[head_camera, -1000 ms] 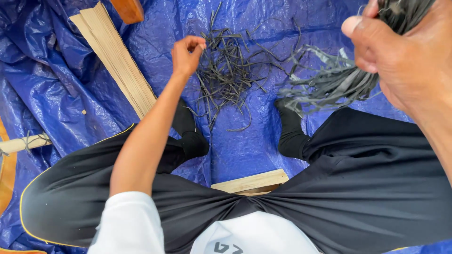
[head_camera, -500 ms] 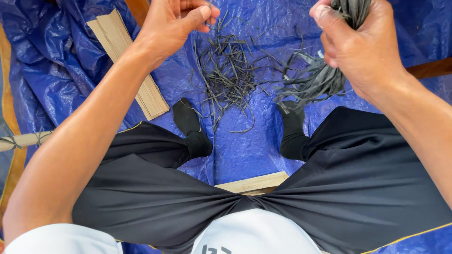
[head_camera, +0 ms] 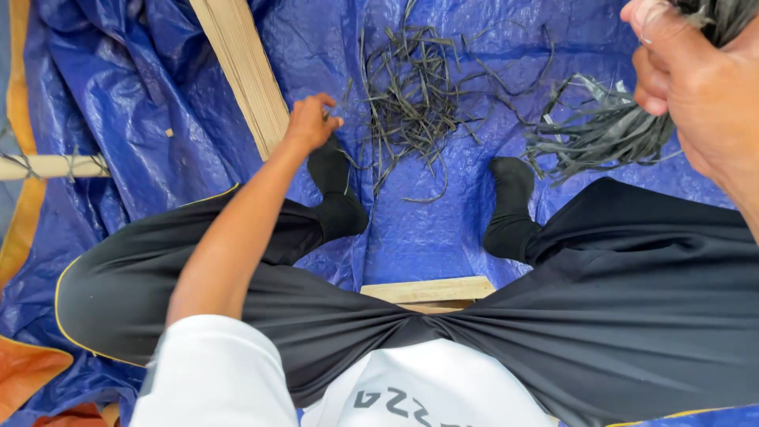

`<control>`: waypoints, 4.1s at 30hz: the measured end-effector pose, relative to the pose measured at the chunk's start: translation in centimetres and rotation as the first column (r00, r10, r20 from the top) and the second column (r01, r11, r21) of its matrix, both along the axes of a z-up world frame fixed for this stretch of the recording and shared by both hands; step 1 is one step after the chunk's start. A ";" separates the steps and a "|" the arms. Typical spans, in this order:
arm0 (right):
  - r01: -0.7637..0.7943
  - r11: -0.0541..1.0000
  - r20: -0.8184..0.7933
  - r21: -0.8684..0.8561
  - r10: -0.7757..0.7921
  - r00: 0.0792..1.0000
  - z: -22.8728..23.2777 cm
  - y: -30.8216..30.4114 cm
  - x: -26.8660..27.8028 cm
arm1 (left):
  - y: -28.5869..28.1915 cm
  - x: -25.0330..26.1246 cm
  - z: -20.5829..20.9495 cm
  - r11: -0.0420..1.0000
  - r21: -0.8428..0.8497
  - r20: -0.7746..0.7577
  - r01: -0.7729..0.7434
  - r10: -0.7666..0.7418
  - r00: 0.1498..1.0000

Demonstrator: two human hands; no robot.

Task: Sorting and bundling strips of material for weaving a furniture seat.

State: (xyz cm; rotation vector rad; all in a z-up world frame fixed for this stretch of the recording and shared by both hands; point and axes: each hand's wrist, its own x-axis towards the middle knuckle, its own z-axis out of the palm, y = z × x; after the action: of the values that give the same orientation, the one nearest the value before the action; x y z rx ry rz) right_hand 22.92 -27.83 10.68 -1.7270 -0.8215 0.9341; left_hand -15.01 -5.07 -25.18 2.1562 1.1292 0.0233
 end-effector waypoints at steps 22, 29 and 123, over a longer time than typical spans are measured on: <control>-0.068 0.957 0.185 -0.280 0.124 0.975 -2.7 1.7 0.7 | 5.9 -10.1 -5.0 0.785 -0.144 0.128 -0.603 0.619 0.775; -0.164 0.946 0.228 -0.280 0.231 0.946 -4.1 2.8 0.2 | 10.6 -21.8 3.0 0.499 -0.181 0.341 -0.848 0.840 0.421; -0.159 0.981 -0.136 -0.108 0.143 0.980 -0.9 0.4 -1.2 | -9.5 7.8 22.4 0.999 -0.047 0.504 -0.004 0.027 0.863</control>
State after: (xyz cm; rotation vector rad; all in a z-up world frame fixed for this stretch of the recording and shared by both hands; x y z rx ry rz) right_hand 21.74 -27.40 9.80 -1.7033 -0.8358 1.2053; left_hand -7.22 -14.56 -2.74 1.9347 0.8257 0.5370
